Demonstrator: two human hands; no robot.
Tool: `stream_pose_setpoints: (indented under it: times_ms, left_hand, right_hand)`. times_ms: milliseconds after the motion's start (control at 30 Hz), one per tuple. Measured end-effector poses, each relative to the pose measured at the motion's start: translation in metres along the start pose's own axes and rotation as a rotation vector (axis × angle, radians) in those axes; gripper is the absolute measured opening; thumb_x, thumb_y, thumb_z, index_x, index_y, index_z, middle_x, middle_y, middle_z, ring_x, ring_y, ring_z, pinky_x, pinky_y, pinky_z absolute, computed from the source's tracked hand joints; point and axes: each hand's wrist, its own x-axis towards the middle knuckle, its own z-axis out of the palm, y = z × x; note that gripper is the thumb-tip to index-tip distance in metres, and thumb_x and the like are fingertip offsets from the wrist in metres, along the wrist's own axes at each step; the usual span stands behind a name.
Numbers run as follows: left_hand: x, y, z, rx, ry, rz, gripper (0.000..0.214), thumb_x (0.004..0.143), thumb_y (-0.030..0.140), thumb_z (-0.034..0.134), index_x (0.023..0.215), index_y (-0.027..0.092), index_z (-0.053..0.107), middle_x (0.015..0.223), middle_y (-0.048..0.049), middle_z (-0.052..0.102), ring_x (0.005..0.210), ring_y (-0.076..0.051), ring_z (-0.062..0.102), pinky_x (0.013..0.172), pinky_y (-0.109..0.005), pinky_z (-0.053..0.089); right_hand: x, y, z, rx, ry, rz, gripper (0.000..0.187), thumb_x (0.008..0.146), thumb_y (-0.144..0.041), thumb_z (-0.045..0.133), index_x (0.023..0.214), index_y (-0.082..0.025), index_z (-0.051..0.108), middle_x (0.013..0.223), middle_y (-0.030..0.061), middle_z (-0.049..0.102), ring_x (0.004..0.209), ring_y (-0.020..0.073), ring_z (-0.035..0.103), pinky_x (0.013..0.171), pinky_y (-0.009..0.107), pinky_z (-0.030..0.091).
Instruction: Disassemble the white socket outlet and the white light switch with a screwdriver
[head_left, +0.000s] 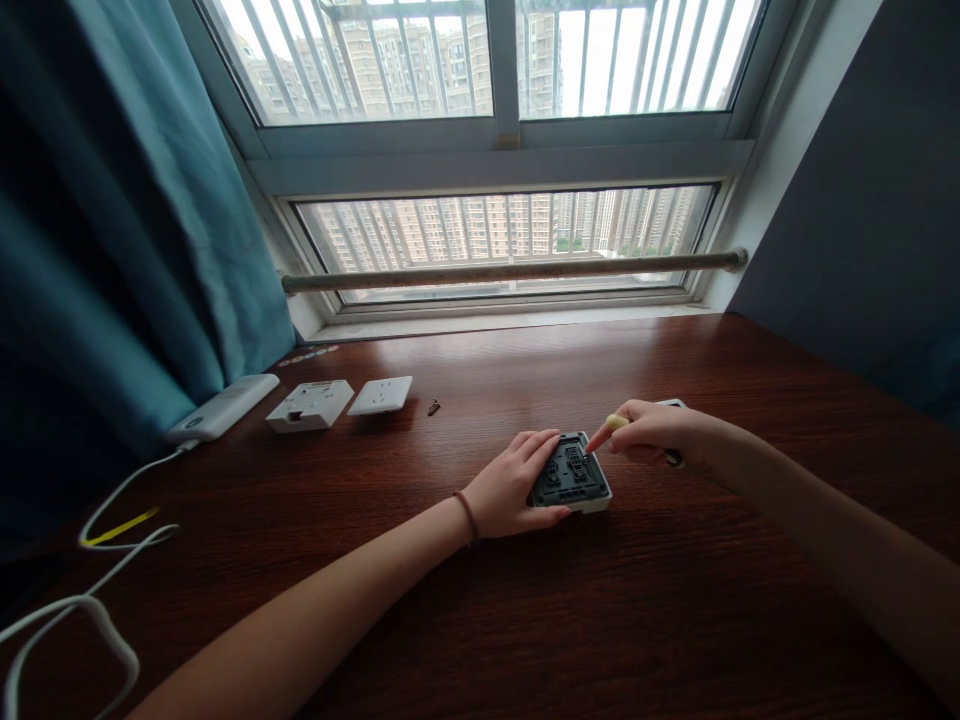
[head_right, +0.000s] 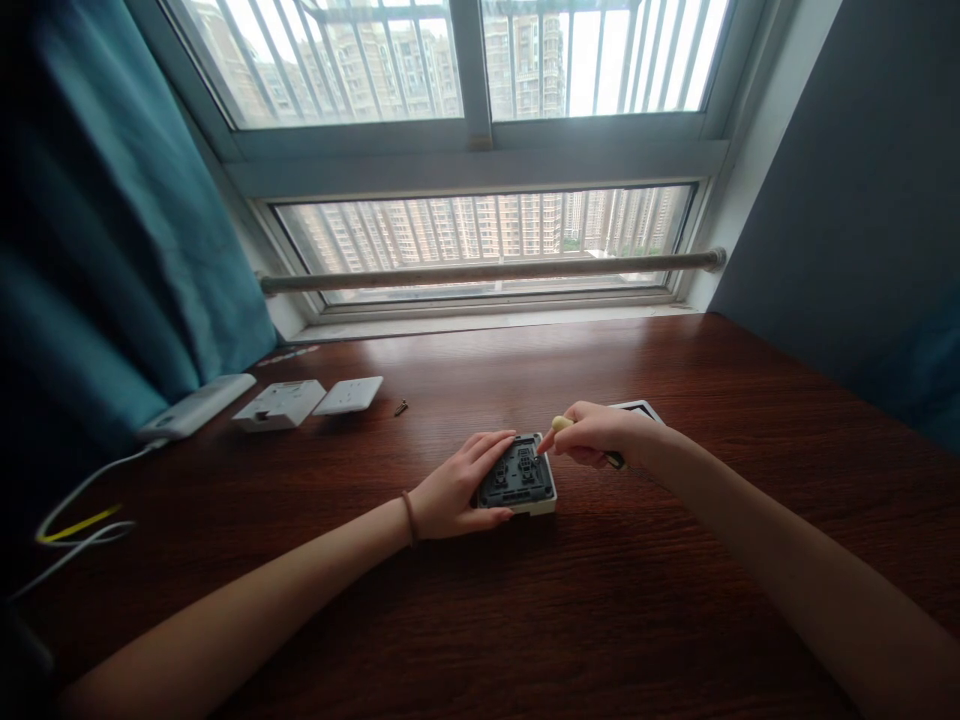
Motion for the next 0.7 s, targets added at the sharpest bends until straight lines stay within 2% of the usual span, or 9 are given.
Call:
stream_pose_setpoints:
  times_ms: [267,500,600,700]
  left_hand:
    - [0.0,0.0,0.0,-0.009,0.006,0.006,0.08,0.073,0.05,0.058,0.135,0.01,0.028,0.136,-0.0189,0.036,0.125,-0.03,0.033,0.104,-0.048,0.032]
    - [0.0,-0.001,0.001,-0.011,0.011,0.011,0.08,0.073,0.05,0.058,0.135,0.012,0.028,0.136,-0.0185,0.036,0.124,-0.03,0.034,0.104,-0.049,0.032]
    - [0.0,-0.002,0.001,-0.02,0.017,0.018,0.079,0.073,0.05,0.059,0.135,0.013,0.028,0.136,-0.0182,0.037,0.124,-0.031,0.034,0.103,-0.05,0.033]
    - [-0.001,-0.002,0.001,-0.023,0.021,0.021,0.079,0.073,0.049,0.059,0.135,0.014,0.028,0.136,-0.0183,0.037,0.123,-0.031,0.035,0.102,-0.05,0.033]
  right_hand:
    - [-0.005,-0.005,0.002,-0.089,-0.006,0.027,0.03,0.069,-0.02,0.051,0.093,-0.011,0.066,0.037,-0.0088,0.036,0.033,0.0045,0.028,0.032,0.017,0.018]
    - [0.008,0.007,0.0,0.113,-0.067,-0.001,0.025,0.067,-0.024,0.058,0.085,-0.009,0.065,0.04,-0.0111,0.029,0.036,0.0032,0.02,0.035,0.018,0.015]
    - [0.013,0.01,0.004,0.067,-0.004,-0.014,0.025,0.064,-0.029,0.064,0.082,-0.011,0.065,0.039,-0.0103,0.033,0.036,0.0037,0.024,0.036,0.018,0.018]
    - [0.016,0.009,0.009,-0.111,0.114,-0.001,0.022,0.06,-0.029,0.067,0.075,-0.013,0.065,0.04,-0.0078,0.041,0.037,0.005,0.03,0.037,0.02,0.022]
